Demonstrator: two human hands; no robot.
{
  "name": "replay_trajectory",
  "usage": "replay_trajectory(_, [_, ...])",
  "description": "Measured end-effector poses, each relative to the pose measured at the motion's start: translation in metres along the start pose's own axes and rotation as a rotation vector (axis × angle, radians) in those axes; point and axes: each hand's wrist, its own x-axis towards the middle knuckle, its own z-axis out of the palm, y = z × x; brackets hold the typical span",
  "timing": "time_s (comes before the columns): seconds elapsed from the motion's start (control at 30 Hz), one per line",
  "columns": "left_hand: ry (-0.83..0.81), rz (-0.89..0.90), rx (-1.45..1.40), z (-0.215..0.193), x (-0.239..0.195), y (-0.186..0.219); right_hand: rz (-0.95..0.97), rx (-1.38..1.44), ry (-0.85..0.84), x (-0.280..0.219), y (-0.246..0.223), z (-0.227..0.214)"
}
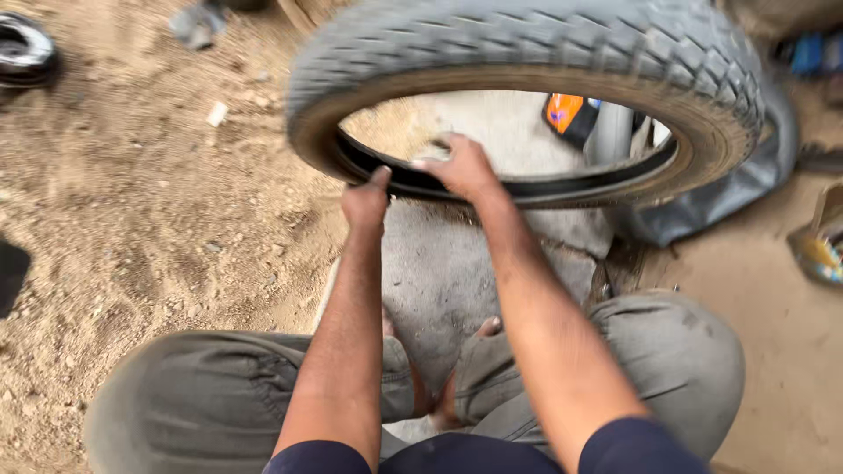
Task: The person removes a motorcycle tire from its rim, inspects the inner tube, and then uses a metal tool to pry the tire bead back onto the rim. The task involves manipulating the tire, inner tube, and rim by hand and with a tool.
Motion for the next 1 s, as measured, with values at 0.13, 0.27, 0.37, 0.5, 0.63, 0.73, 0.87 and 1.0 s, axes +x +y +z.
replay_trajectory(0.13, [-0.043,-0.092,0.167,-0.003,-0.011,0.004,-0.375,1.111,-0.202,-0.029,-0.052,-0.008])
replay_trajectory(0.27, [-0.303,-0.182,0.138,-0.012,0.002,-0.010,-0.598,1.480,-0.138,-0.035,-0.069,-0.045])
replay_trajectory(0.37, [-0.217,-0.241,0.020,-0.060,0.012,0.015,-0.625,1.710,-0.126,-0.042,-0.073,-0.070])
replay_trajectory(0.5, [0.097,0.325,-0.142,-0.073,-0.049,0.128,-0.590,1.793,-0.137,-0.049,-0.087,-0.061])
replay_trajectory(0.63, [-0.180,0.717,0.147,-0.038,-0.157,0.221,-0.573,1.755,-0.210,-0.045,-0.089,-0.024])
replay_trajectory(0.73, [-0.169,0.870,0.390,-0.034,-0.187,0.249,-0.404,0.588,0.042,-0.043,-0.082,0.011])
replay_trajectory(0.87, [-0.185,0.722,0.320,-0.038,-0.186,0.245,-0.212,0.706,-0.482,-0.036,-0.074,0.056])
replay_trajectory(1.0, [-0.168,0.739,0.299,-0.042,-0.170,0.234,-0.102,0.093,-0.592,-0.031,-0.066,0.073])
